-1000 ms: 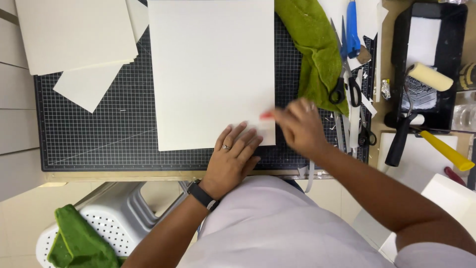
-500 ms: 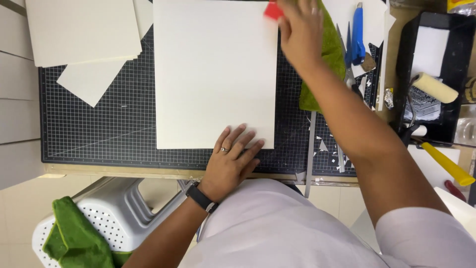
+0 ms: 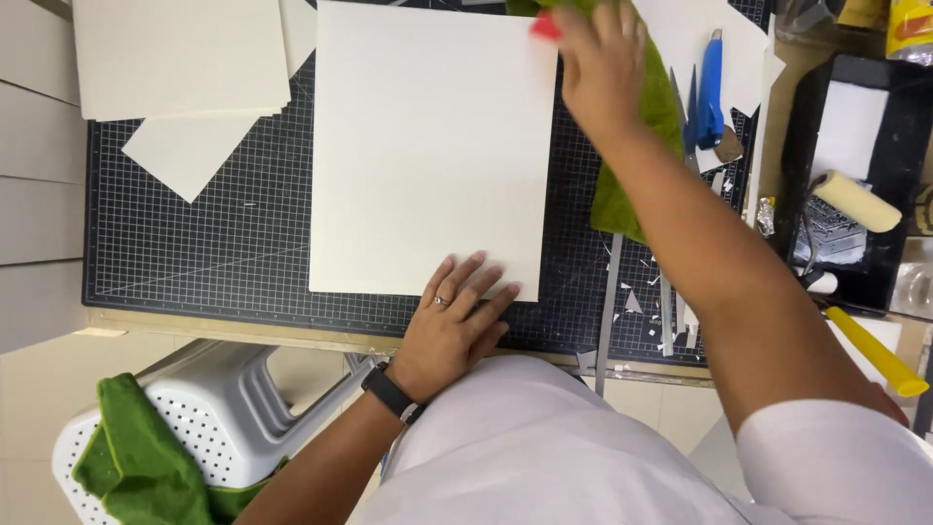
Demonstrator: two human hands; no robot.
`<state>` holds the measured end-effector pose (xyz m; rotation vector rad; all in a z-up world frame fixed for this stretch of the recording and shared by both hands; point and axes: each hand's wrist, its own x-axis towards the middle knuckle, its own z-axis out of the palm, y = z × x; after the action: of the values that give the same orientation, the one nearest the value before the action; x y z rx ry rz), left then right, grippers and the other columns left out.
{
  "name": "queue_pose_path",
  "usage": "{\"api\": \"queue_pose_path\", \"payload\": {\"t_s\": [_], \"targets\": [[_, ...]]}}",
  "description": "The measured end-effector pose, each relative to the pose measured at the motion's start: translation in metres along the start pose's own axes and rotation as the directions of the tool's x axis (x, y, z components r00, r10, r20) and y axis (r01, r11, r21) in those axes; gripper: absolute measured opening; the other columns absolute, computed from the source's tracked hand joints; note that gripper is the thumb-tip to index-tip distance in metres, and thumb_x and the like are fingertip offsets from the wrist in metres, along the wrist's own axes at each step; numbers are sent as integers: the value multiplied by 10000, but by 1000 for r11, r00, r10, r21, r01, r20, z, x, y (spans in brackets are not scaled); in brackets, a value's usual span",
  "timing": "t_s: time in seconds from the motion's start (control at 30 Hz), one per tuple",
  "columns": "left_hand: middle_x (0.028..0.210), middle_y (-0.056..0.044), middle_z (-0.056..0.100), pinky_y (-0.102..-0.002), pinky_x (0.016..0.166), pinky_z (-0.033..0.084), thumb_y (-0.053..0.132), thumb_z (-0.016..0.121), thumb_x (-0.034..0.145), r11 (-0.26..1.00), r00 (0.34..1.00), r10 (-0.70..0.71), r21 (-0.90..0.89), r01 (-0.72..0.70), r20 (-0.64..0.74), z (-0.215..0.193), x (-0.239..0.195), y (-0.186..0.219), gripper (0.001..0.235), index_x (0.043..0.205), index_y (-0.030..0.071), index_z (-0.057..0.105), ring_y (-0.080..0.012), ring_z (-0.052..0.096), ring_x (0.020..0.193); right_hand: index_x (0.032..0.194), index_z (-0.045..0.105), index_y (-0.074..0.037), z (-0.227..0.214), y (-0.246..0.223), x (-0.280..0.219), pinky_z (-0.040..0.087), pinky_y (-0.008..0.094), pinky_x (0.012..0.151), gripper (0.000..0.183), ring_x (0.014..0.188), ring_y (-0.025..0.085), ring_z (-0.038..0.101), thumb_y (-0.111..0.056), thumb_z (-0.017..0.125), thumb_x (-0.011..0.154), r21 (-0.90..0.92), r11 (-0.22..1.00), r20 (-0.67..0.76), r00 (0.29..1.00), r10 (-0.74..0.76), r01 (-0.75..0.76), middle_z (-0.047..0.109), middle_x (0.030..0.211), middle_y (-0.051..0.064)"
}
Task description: Applying and smoothing a white paper sheet onto a cardboard box using a hand scraper.
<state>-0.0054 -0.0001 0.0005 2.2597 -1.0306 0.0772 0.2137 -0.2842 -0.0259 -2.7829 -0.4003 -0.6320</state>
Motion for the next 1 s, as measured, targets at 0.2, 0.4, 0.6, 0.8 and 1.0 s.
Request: {"api": "queue_pose_path", "payload": {"t_s": [0.2,0.4,0.6,0.8,1.0], "targets": [[1504,-100,540,-581,1253,287,264,637,1042,1000,1000,-7,1,7,-11,-2,5,1,433,1457,176,550,-347,404,1482,1208,672,-181,-2,5,5,448,365,770,365,924,259,559,39,603,925,31,999,-147,989,31,-27,610,983,45],[1491,-104,543,-579,1245,296,234,645,1031,1000,1000,-7,-10,7,13,-1,5,-4,442,1459,180,548,-362,422,1463,1288,680,-199,6,10,13,423,495,947,566,1027,307,514,147,564,856,20,998,-59,997,-50,52,559,1036,60],[1488,-141,525,-621,1243,282,187,700,993,999,999,-45,30,46,-18,-5,-9,-24,521,1477,175,507,-362,448,1440,1193,659,-48,37,71,66,487,409,884,221,1034,305,652,-119,719,993,513,819,44,961,274,-257,704,1138,113],[1588,-99,417,-687,1247,205,400,788,875,940,977,-195,268,211,-85,-37,-31,-71,707,1509,279,499,-375,347,1509,1263,644,-178,16,51,75,617,285,939,277,1168,137,694,-165,700,991,735,173,608,750,261,-656,699,1256,-21],[1590,1,485,-681,1246,160,303,841,815,856,946,-313,408,319,-83,-104,-69,-126,717,1473,385,567,-373,314,1544,1374,550,-103,-72,1,-11,537,328,1020,384,1160,176,633,-109,610,994,629,251,715,674,184,-736,620,1231,19]]}}
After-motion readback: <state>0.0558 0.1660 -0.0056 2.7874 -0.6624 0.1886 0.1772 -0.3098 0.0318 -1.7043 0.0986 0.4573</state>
